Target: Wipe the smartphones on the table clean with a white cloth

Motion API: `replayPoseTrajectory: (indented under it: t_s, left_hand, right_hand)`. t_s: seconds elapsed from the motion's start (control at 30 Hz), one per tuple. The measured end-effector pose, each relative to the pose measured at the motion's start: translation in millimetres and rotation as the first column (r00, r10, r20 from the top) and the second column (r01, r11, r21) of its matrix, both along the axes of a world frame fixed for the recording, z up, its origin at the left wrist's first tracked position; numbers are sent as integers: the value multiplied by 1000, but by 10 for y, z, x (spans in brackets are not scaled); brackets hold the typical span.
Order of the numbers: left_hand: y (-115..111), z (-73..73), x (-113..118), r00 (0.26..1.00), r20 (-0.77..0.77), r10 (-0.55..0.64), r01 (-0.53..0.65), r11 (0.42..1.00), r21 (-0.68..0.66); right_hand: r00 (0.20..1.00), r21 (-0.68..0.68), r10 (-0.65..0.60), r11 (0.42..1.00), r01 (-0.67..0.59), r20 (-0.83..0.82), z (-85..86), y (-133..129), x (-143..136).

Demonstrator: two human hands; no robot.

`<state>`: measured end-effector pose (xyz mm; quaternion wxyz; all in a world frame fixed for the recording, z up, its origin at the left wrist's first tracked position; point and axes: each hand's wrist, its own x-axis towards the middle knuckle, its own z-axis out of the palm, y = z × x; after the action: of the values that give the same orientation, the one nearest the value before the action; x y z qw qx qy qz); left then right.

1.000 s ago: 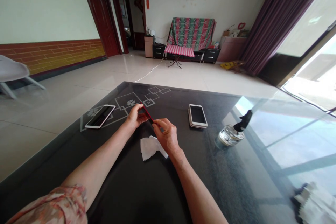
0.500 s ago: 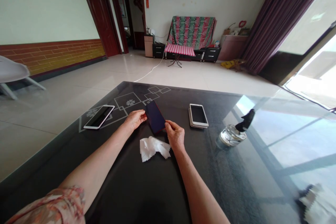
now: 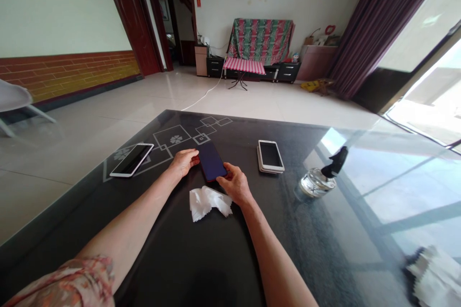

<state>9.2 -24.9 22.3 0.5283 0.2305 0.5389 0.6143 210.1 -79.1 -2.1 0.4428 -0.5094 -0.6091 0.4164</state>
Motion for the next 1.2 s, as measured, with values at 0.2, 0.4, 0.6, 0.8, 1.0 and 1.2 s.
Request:
replayPoseTrajectory:
  t_s: [0.2, 0.4, 0.6, 0.8, 1.0, 1.2]
  left_hand:
    - [-85, 41, 81, 994, -36, -101, 104, 991, 79]
    - [-95, 282, 319, 979, -64, -194, 202, 966, 161]
    - [221, 480, 1031, 960, -71, -269, 278, 944, 177]
    - [468, 391, 1853, 930, -28, -366, 367, 924, 107]
    - [657, 254, 2096, 918, -10, -396, 397, 918, 27]
    - [737, 207, 2160, 925, -43, -378, 377, 926, -33]
  right_hand:
    - [999, 90, 28, 996, -26, -23, -46, -2, -48]
    - [989, 133, -111, 986, 97, 101, 116, -5, 21]
    - [967, 225, -224, 955, 193, 120, 313, 61, 616]
    - [864, 324, -442, 876, 358, 240, 356, 39, 1230]
    - [829, 368, -477, 856, 363, 293, 240, 138, 1410]
    - [812, 455, -520, 810, 370, 264, 58, 200, 1440]
